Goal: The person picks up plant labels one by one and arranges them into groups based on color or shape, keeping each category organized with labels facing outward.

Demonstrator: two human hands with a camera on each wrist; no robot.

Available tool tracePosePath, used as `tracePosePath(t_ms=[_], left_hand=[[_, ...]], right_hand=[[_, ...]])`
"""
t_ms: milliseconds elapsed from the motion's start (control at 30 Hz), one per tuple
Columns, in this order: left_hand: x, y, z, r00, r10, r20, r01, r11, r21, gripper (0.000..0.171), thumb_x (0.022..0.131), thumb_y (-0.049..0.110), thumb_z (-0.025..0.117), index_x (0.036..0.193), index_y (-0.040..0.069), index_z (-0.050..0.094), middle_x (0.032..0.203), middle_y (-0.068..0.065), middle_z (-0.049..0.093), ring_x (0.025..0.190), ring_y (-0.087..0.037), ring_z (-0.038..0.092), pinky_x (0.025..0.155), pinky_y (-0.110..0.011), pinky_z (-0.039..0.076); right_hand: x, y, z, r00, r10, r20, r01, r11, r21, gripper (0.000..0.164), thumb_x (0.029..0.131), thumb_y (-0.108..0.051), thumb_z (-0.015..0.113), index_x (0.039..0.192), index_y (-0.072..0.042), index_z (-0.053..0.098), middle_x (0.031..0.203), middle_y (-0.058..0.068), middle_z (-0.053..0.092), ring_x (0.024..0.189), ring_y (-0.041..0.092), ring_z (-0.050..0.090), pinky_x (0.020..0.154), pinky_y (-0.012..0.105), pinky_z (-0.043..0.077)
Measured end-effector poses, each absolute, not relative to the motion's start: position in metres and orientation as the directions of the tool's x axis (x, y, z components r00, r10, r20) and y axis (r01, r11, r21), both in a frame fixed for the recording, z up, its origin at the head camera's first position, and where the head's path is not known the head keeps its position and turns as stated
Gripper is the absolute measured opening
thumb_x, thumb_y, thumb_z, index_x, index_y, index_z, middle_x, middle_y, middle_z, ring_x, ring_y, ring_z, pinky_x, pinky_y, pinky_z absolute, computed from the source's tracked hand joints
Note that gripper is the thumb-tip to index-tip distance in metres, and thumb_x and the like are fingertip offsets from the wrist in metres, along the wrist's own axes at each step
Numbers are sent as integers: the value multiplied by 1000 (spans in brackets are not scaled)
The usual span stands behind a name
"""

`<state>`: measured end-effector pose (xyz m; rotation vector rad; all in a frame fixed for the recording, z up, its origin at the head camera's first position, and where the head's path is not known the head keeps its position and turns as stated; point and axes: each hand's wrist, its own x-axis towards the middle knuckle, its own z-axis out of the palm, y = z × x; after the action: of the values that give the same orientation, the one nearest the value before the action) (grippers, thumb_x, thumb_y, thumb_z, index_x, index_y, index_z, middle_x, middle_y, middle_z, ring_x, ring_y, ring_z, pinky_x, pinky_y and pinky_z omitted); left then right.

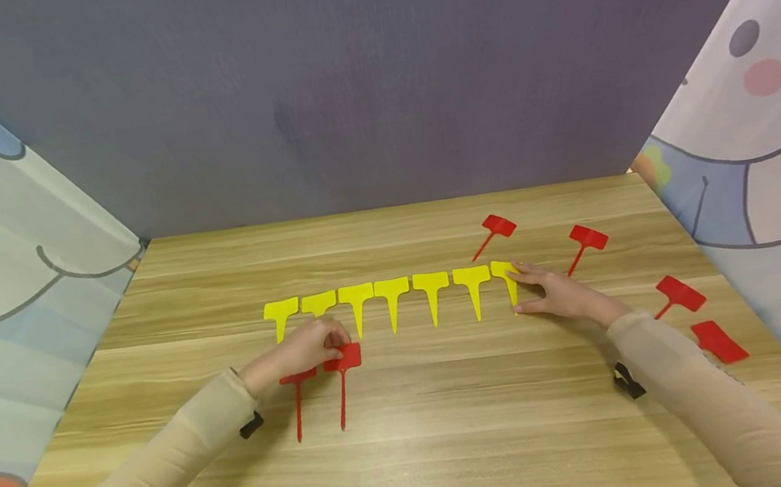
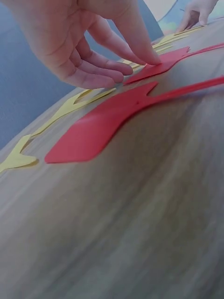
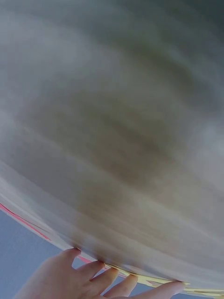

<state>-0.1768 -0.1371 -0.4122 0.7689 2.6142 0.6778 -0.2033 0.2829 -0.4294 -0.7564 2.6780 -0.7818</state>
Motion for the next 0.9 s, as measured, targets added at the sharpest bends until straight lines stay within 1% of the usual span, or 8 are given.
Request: tracePosePath(t_ms=[133,267,400,533,667,900], left_hand=[[-175,-139,-411,-801,584,-136,442,729,523,14,76,4,68,89,8,63,88,0,56,83,-15,53,74,-26,46],[-172,-144,-408,-799,592,-111,448,707,547,15,78,6,66,92,9,63,90,2,56,84,-15,55,74,-26,46],[-166,-151,-404,-786,613,-79,478,684,551,16,79,7,65,94,7,62,90,1,59,83,-15,54,72,-24,46],[-159,-159,-400,-775,629,-51,497,658,566,16,78,6,66,94,4,62,89,-2,59,82,-17,53,71,-26,47],[-152,-167,-398,-776,629,-43,493,647,582,17,79,8,65,95,3,62,89,-3,58,82,-18,54,71,-30,48],[-140,-183,-398,-795,607,-12,488,651,582,20,80,10,65,97,3,62,92,-5,58,83,-20,54,74,-32,48]], right_hand=[[-203,282,-429,-833,-548,-70,-427,719,-548,70,79,-30,66,130,8,37,139,26,24,124,48,21,94,60,24],[-203,282,-429,-836,-544,-73,-425,727,-539,70,78,-30,66,130,7,37,139,26,25,124,48,21,94,60,24],[-203,282,-428,-841,-533,-95,-406,737,-540,71,78,-32,66,131,6,36,140,24,24,125,46,19,96,59,22],[-203,283,-428,-839,-536,-92,-412,737,-536,71,78,-31,66,130,7,37,140,25,24,125,47,20,96,59,23],[-203,283,-428,-839,-537,-92,-413,737,-535,71,78,-32,66,130,7,36,140,25,24,125,47,20,96,59,23],[-203,282,-428,-836,-540,-98,-413,736,-537,71,79,-32,65,131,6,36,140,25,23,125,47,19,96,59,23]])
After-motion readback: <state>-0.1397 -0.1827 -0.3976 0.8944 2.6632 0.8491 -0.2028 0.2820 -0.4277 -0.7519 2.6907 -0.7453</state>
